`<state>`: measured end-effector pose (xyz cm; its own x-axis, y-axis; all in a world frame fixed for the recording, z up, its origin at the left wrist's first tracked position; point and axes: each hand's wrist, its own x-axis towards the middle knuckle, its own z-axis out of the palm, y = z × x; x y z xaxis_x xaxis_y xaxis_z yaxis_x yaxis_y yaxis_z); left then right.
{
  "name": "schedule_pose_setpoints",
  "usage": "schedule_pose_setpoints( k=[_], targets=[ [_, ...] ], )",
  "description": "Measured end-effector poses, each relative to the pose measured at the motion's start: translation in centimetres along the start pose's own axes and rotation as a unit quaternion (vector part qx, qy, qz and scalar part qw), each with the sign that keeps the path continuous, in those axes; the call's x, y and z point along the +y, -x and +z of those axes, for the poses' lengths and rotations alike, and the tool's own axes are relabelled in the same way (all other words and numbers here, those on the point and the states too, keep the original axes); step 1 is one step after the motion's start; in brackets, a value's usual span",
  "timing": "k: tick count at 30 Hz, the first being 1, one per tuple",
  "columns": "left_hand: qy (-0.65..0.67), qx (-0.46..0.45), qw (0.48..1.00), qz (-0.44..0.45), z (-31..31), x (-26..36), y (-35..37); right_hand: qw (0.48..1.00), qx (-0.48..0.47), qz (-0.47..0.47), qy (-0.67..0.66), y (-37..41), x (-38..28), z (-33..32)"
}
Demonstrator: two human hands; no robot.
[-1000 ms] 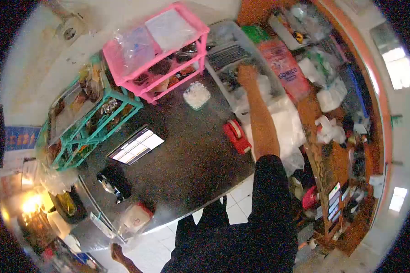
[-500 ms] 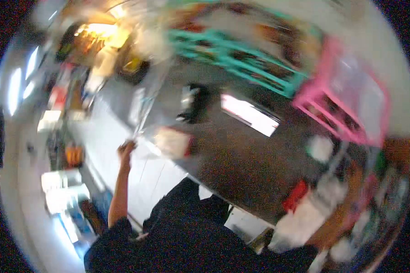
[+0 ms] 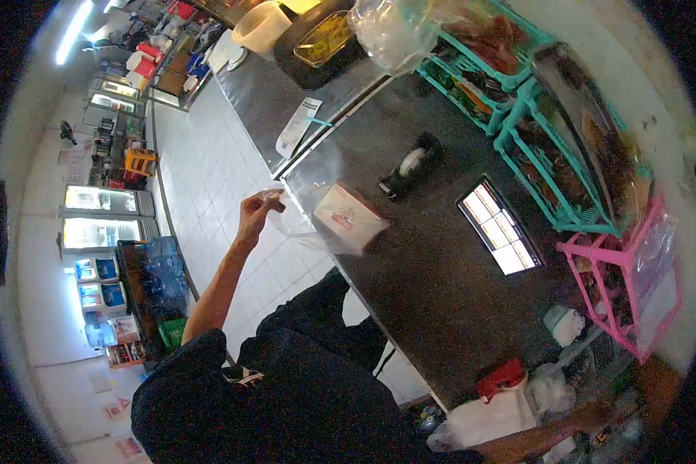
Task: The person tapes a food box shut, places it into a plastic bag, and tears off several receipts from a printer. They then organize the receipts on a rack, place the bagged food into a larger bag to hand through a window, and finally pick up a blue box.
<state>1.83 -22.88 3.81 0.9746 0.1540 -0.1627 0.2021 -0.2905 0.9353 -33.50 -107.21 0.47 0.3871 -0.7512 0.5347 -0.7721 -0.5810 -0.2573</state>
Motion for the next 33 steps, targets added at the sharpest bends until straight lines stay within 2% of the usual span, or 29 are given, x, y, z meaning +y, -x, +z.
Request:
schedule_pose_setpoints(
  k=[2, 4, 6, 8, 9, 10, 11, 12, 13, 14, 15, 17, 19, 21, 22, 25, 26, 30, 32, 33],
  targets=[
    [0.028, -0.037, 0.999, 0.022, 0.0, 0.6, -0.5, 0.997, 0.059, -0.018, -0.041, 1.2, -8.1, -4.1],
    [0.050, -0.060, 0.997, 0.001, 0.3, 1.0, -1.0, 0.991, 0.061, -0.042, -0.114, 5.2, -19.0, -6.9],
    [0.049, -0.073, 0.996, -0.027, 0.7, 0.7, -1.8, 0.978, 0.010, -0.067, -0.195, 12.1, -31.2, -8.5],
    [0.104, -0.101, 0.989, -0.019, 0.6, 0.4, -2.7, 0.949, -0.084, -0.122, -0.277, 20.6, -43.9, -9.3],
    [0.116, -0.114, 0.987, -0.010, 0.5, 0.8, -3.0, 0.918, -0.127, -0.185, -0.326, 24.0, -49.5, -9.6],
    [0.110, -0.136, 0.984, -0.031, 0.1, 0.4, -3.7, 0.843, -0.136, -0.267, -0.446, 27.1, -54.3, -8.6],
    [0.104, -0.158, 0.980, -0.055, -0.3, 0.0, -4.3, 0.770, -0.250, -0.290, -0.511, 29.2, -59.7, -9.0],
    [0.125, -0.180, 0.974, -0.055, -0.7, 0.8, -4.8, 0.758, -0.285, -0.309, -0.498, 32.0, -63.3, -7.8],
    [0.157, -0.174, 0.968, -0.085, -0.9, 1.4, -5.3, 0.760, -0.334, -0.269, -0.489, 34.3, -66.1, -6.3],
    [0.163, -0.167, 0.971, -0.052, -1.1, 0.6, -5.7, 0.759, -0.381, -0.227, -0.477, 35.9, -68.1, -5.6],
    [0.172, -0.155, 0.973, -0.018, -1.2, -0.2, -6.4, 0.763, -0.382, -0.230, -0.468, 36.4, -69.6, -5.6],
    [0.161, -0.190, 0.968, -0.035, -2.0, 0.4, -7.5, 0.722, -0.490, -0.051, -0.486, 37.0, -71.8, -5.6],
    [0.144, -0.232, 0.961, -0.052, -3.2, 0.3, -8.0, 0.718, -0.480, -0.039, -0.503, 36.8, -73.9, -6.4],
    [0.113, -0.347, 0.922, -0.131, -3.7, -0.4, -8.7, 0.708, -0.466, -0.016, -0.531, 37.0, -74.7, -5.9],
    [0.142, -0.338, 0.920, -0.140, -3.6, -0.7, -8.9, 0.712, -0.447, 0.031, -0.540, 37.2, -75.5, -6.2],
    [0.185, -0.320, 0.923, -0.103, -3.5, -1.0, -9.6, 0.755, -0.435, 0.061, -0.487, 37.6, -75.8, -6.6],
    [0.186, -0.323, 0.922, -0.106, -3.4, -1.2, -9.6, 0.746, -0.421, 0.107, -0.504, 38.4, -75.5, -6.2],
    [0.209, -0.357, 0.899, -0.143, -3.1, -1.7, -9.6, 0.750, -0.385, 0.132, -0.522, 39.0, -75.5, -6.4],
    [0.211, -0.369, 0.893, -0.151, -3.0, -1.5, -9.6, 0.803, -0.315, 0.114, -0.493, 39.6, -75.0, -6.1],
    [0.227, -0.365, 0.888, -0.162, -2.9, -1.4, -9.4, 0.805, -0.313, 0.117, -0.490, 39.6, -74.8, -6.4]
  ],
)
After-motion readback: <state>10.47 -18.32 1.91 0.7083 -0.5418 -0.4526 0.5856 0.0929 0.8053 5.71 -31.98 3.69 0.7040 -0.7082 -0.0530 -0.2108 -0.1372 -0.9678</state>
